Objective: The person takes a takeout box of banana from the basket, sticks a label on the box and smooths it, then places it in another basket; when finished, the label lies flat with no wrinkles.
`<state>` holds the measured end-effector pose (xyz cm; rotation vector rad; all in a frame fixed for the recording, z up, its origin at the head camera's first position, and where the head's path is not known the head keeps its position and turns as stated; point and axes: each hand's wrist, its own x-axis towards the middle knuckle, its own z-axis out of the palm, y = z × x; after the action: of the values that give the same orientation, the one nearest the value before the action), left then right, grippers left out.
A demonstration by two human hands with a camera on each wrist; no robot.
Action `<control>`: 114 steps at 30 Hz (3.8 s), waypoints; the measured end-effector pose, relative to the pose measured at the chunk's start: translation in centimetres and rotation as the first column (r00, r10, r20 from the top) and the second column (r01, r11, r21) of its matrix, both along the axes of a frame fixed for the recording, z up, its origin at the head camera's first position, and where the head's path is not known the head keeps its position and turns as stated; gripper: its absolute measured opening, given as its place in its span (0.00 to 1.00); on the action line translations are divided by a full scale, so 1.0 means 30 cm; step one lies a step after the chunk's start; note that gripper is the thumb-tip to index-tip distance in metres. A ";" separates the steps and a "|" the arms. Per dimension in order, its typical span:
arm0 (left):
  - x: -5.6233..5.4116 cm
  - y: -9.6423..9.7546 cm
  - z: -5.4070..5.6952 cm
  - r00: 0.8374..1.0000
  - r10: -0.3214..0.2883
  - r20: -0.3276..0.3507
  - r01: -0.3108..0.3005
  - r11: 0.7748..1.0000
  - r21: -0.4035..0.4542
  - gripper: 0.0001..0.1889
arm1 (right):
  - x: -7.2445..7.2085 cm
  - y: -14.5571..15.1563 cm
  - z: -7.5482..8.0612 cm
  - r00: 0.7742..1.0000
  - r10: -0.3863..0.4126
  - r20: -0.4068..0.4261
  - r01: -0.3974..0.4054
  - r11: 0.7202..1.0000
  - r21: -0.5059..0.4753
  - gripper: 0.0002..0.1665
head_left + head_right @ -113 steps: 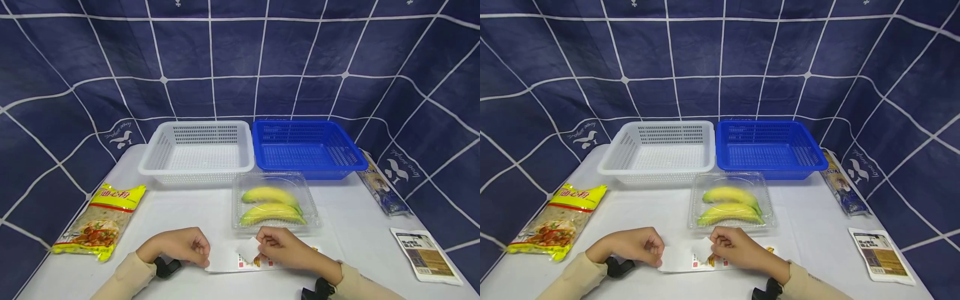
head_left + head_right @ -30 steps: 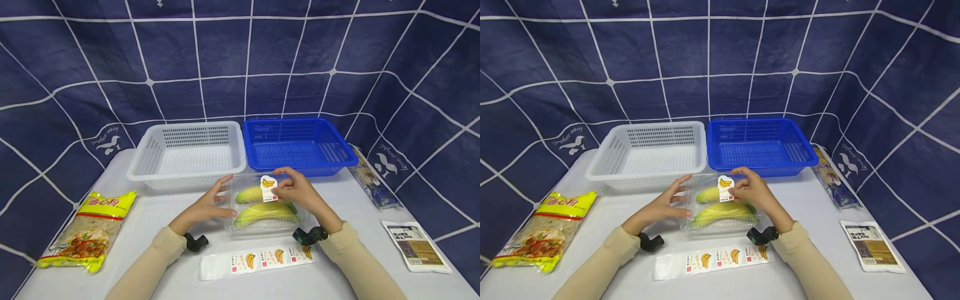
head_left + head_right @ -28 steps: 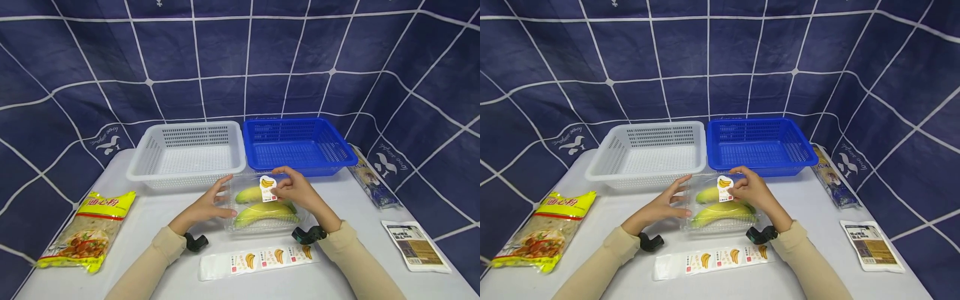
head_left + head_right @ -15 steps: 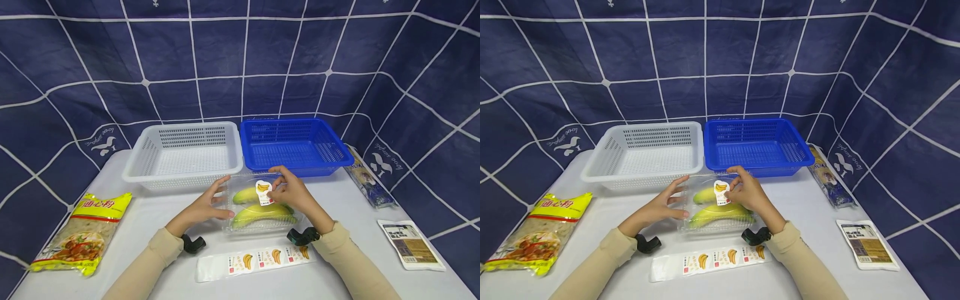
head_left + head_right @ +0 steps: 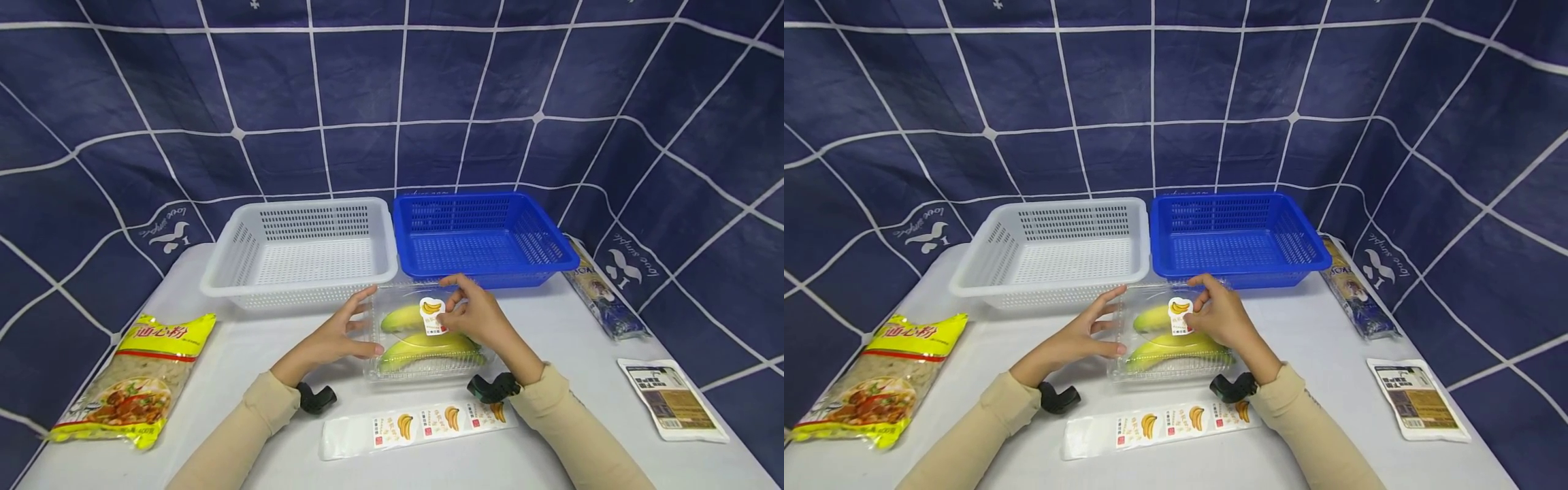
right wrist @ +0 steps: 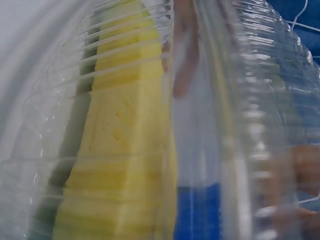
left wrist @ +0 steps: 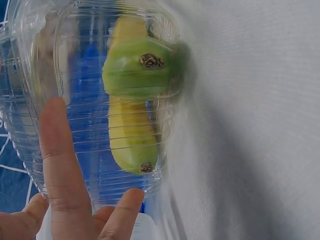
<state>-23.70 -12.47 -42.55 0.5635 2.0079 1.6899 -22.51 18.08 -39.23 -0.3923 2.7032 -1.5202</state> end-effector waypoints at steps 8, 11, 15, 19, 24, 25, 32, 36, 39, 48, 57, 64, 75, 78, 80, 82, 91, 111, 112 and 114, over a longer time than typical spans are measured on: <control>0.001 -0.002 0.002 1.000 0.003 0.000 -0.003 1.000 0.006 0.59 | 0.001 -0.006 0.000 1.000 -0.006 -0.029 0.008 0.998 0.054 0.33; 0.001 -0.003 0.002 1.000 0.000 0.003 0.000 1.000 0.005 0.59 | 0.000 -0.007 -0.002 1.000 -0.009 -0.027 0.010 0.998 0.056 0.32; -0.002 -0.003 -0.002 1.000 -0.005 0.002 0.005 1.000 0.004 0.60 | 0.000 -0.006 -0.001 0.999 -0.013 -0.030 0.015 0.998 0.061 0.31; -0.004 -0.002 -0.003 1.000 -0.007 0.001 0.007 1.000 -0.001 0.60 | 0.003 -0.005 0.003 0.999 -0.017 -0.051 0.022 0.996 0.089 0.30; -0.002 -0.002 0.003 1.000 -0.006 0.005 0.006 1.000 -0.007 0.60 | 0.002 -0.009 0.003 0.997 -0.011 -0.079 0.023 0.988 0.151 0.20; -0.001 -0.001 0.004 1.000 -0.006 0.006 0.006 1.000 -0.007 0.60 | 0.002 -0.009 0.002 0.996 -0.008 -0.084 0.021 0.986 0.163 0.18; -0.003 -0.001 0.001 1.000 -0.004 0.005 0.004 1.000 -0.007 0.60 | 0.006 -0.011 0.000 0.995 0.017 -0.102 0.006 0.975 0.220 0.20; -0.003 0.001 0.006 1.000 -0.006 0.004 0.006 1.000 -0.013 0.60 | 0.003 -0.004 0.001 0.992 0.042 -0.119 -0.013 0.972 0.236 0.26; -0.004 0.002 0.009 1.000 -0.004 0.006 0.004 1.000 -0.017 0.60 | 0.000 0.007 0.006 0.992 0.071 -0.103 -0.050 0.980 0.194 0.29; 0.002 0.009 0.002 1.000 0.004 0.016 -0.004 1.000 -0.013 0.60 | -0.007 0.086 0.045 0.974 0.224 0.036 -0.215 0.960 -0.178 0.27; 0.007 0.012 -0.012 1.000 0.007 0.030 -0.007 1.000 -0.007 0.59 | -0.020 0.285 0.109 0.962 0.270 -0.043 -0.271 0.918 -0.290 0.20; 0.005 0.010 -0.014 1.000 -0.002 0.021 0.002 1.000 0.010 0.57 | -0.038 0.458 0.119 0.970 0.175 -0.168 -0.239 0.814 -0.529 0.27; 0.004 0.011 -0.016 1.000 -0.024 0.016 0.023 0.999 0.028 0.52 | -0.051 0.623 0.050 0.962 -0.273 -0.015 0.122 0.478 -0.870 0.14; 0.003 0.013 -0.017 1.000 -0.010 0.021 0.010 0.999 0.030 0.50 | -0.059 0.654 0.018 0.932 -0.359 0.046 0.203 0.413 -0.888 0.12; 0.004 0.014 -0.017 1.000 -0.004 0.023 0.004 1.000 0.030 0.50 | -0.066 0.672 -0.005 0.918 -0.387 0.081 0.247 0.401 -0.882 0.12; 0.003 0.014 -0.017 1.000 0.000 0.025 -0.001 1.000 0.027 0.50 | -0.072 0.687 -0.028 0.911 -0.398 0.109 0.290 0.428 -0.856 0.12; 0.004 0.015 -0.016 0.999 0.008 0.032 -0.009 1.000 0.029 0.49 | -0.106 0.705 -0.104 0.931 -0.329 0.155 0.332 0.592 -0.734 0.17; 0.053 -0.004 0.049 0.998 0.009 0.062 -0.010 1.000 0.013 0.47 | -0.116 0.697 -0.116 0.918 -0.334 0.212 0.379 0.590 -0.713 0.16; 0.058 -0.005 0.057 0.998 0.008 0.060 -0.009 1.000 0.010 0.47 | -0.116 0.697 -0.117 0.920 -0.332 0.210 0.376 0.588 -0.716 0.16; 0.069 -0.008 0.073 0.998 0.006 0.057 -0.007 1.000 0.003 0.47 | -0.117 0.697 -0.116 0.923 -0.326 0.207 0.369 0.586 -0.721 0.16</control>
<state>-21.65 -12.70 -40.36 0.5049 1.9691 1.6946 -26.03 38.98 -42.71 0.2258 2.0202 -2.6956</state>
